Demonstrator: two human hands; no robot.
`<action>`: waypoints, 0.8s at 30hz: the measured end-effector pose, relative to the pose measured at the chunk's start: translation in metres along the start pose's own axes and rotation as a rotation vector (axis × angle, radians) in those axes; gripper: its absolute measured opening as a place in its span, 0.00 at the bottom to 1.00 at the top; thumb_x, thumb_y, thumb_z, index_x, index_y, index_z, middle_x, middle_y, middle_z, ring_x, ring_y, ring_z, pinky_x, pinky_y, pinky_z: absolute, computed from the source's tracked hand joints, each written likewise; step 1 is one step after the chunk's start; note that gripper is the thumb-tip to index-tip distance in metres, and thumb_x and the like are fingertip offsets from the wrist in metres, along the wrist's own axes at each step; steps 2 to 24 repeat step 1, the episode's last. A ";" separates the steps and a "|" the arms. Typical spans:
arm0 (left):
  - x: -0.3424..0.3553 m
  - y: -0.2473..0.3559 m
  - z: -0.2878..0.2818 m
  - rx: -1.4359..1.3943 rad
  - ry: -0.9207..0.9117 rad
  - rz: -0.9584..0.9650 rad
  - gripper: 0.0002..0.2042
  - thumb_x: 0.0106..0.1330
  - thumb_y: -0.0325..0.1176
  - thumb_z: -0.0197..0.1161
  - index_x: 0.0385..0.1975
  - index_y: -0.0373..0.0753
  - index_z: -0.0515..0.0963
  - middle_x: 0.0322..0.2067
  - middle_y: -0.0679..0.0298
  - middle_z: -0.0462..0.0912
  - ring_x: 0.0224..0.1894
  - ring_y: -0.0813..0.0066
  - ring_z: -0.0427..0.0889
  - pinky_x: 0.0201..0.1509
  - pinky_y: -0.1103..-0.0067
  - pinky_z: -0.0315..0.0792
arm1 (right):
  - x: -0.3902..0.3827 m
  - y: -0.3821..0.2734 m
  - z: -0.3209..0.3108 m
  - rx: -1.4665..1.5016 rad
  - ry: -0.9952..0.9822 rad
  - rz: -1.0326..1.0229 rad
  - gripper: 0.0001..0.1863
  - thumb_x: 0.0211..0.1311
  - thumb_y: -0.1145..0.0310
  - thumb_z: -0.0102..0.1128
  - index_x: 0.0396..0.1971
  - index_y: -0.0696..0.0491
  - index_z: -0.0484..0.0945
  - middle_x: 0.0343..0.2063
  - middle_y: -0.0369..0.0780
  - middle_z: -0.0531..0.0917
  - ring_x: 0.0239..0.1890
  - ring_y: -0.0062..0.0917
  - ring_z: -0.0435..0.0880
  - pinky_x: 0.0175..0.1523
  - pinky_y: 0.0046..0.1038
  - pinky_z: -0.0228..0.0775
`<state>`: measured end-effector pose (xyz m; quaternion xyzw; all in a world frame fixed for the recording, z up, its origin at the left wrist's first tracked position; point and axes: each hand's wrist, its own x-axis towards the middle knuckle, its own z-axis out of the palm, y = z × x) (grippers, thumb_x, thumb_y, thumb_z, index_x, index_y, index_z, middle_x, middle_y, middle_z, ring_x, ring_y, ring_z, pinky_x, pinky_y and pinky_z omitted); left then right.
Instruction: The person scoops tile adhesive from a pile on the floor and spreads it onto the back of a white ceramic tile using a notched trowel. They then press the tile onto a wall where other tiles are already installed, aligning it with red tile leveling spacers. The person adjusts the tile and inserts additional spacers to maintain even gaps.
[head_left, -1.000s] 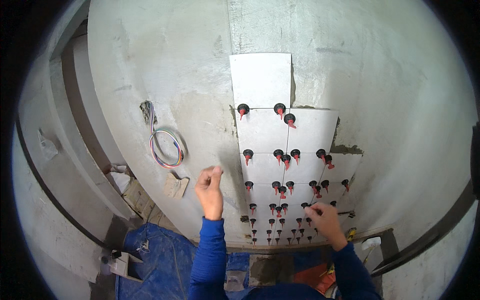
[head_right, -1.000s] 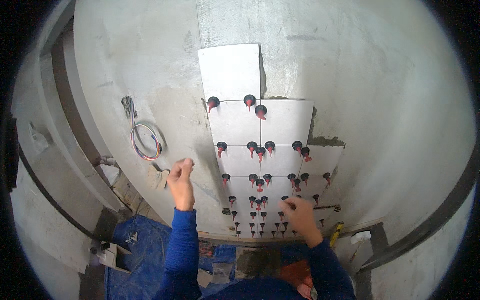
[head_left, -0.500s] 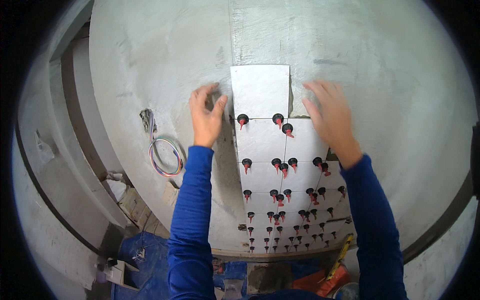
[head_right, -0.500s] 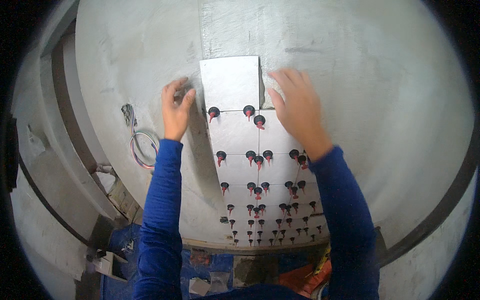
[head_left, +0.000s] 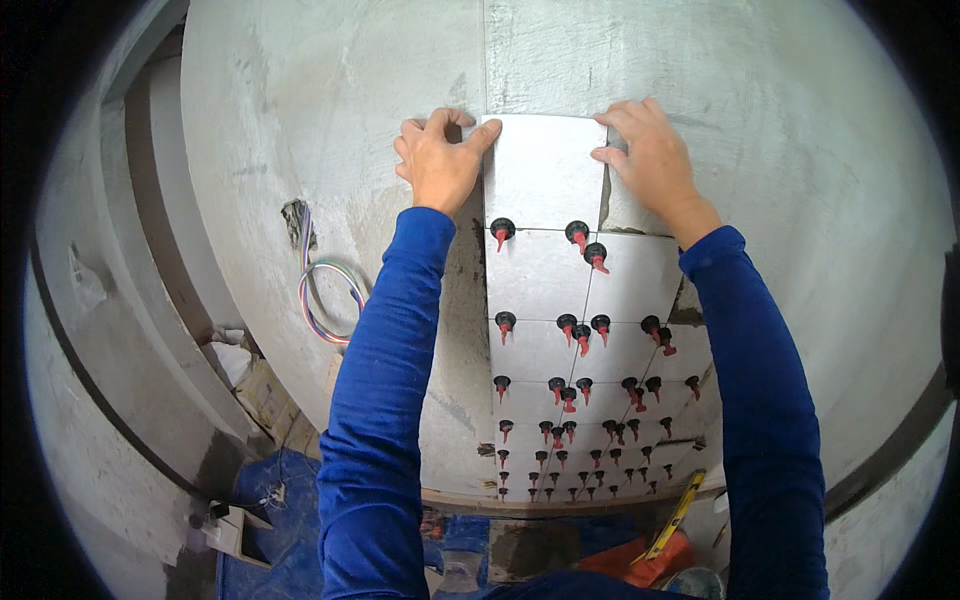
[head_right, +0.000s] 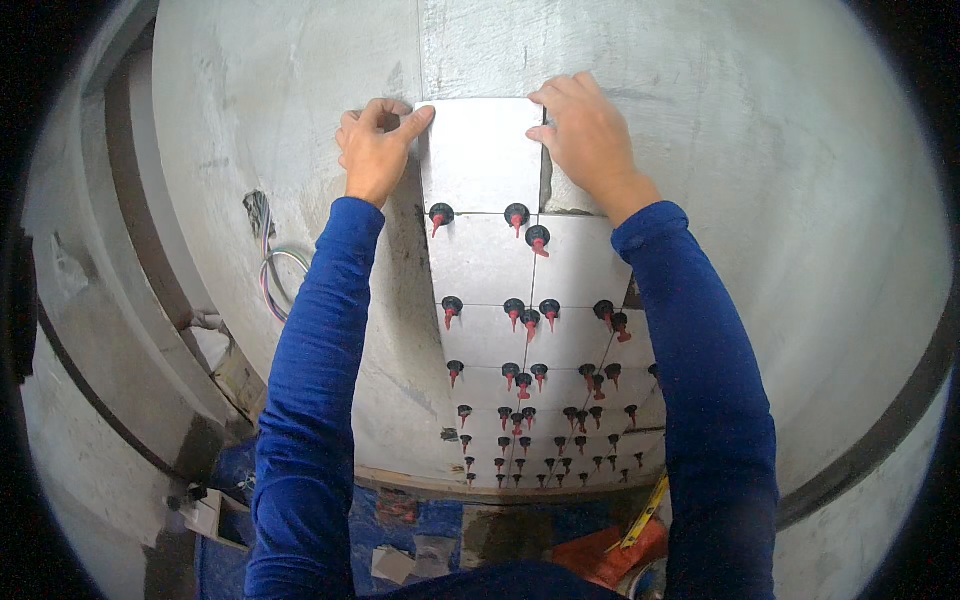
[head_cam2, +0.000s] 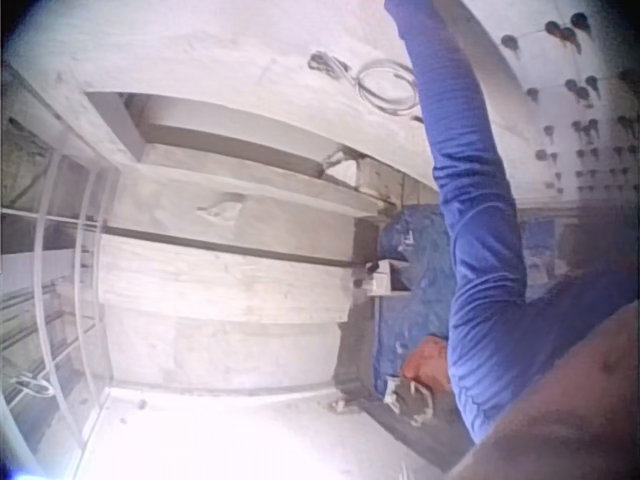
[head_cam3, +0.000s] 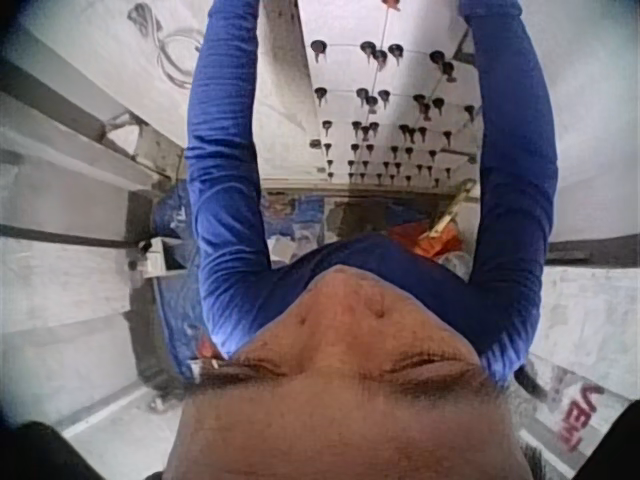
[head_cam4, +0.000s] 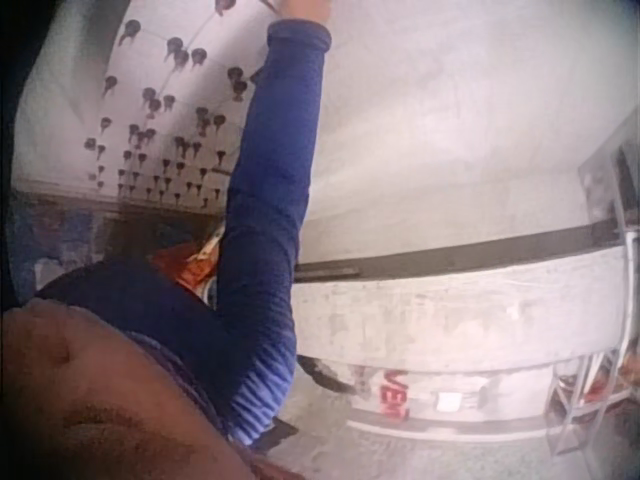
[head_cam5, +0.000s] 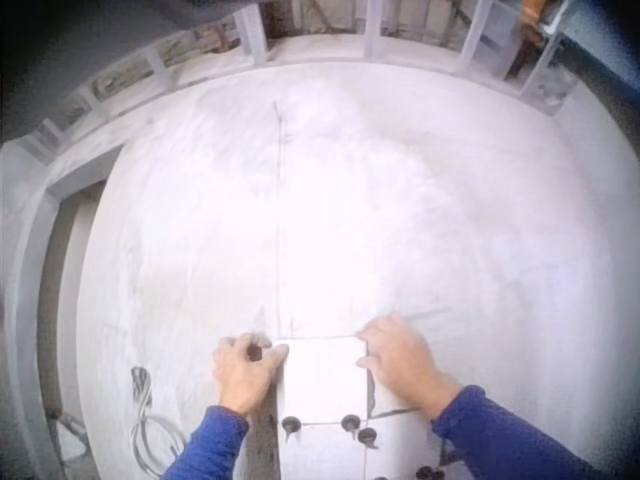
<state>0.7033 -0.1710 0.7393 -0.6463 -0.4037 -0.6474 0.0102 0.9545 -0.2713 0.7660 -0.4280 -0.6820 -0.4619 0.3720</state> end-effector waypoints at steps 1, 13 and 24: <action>-0.001 0.003 -0.001 0.036 -0.004 -0.005 0.24 0.62 0.58 0.73 0.50 0.47 0.86 0.58 0.58 0.71 0.62 0.55 0.66 0.67 0.49 0.56 | 0.001 0.001 0.001 0.009 -0.012 0.002 0.23 0.56 0.65 0.74 0.54 0.48 0.85 0.50 0.37 0.84 0.56 0.35 0.78 0.63 0.31 0.74; -0.001 0.003 -0.001 0.036 -0.004 -0.005 0.24 0.62 0.58 0.73 0.50 0.47 0.86 0.58 0.58 0.71 0.62 0.55 0.66 0.67 0.49 0.56 | 0.001 0.001 0.001 0.009 -0.012 0.002 0.23 0.56 0.65 0.74 0.54 0.48 0.85 0.50 0.37 0.84 0.56 0.35 0.78 0.63 0.31 0.74; -0.001 0.003 -0.001 0.036 -0.004 -0.005 0.24 0.62 0.58 0.73 0.50 0.47 0.86 0.58 0.58 0.71 0.62 0.55 0.66 0.67 0.49 0.56 | 0.001 0.001 0.001 0.009 -0.012 0.002 0.23 0.56 0.65 0.74 0.54 0.48 0.85 0.50 0.37 0.84 0.56 0.35 0.78 0.63 0.31 0.74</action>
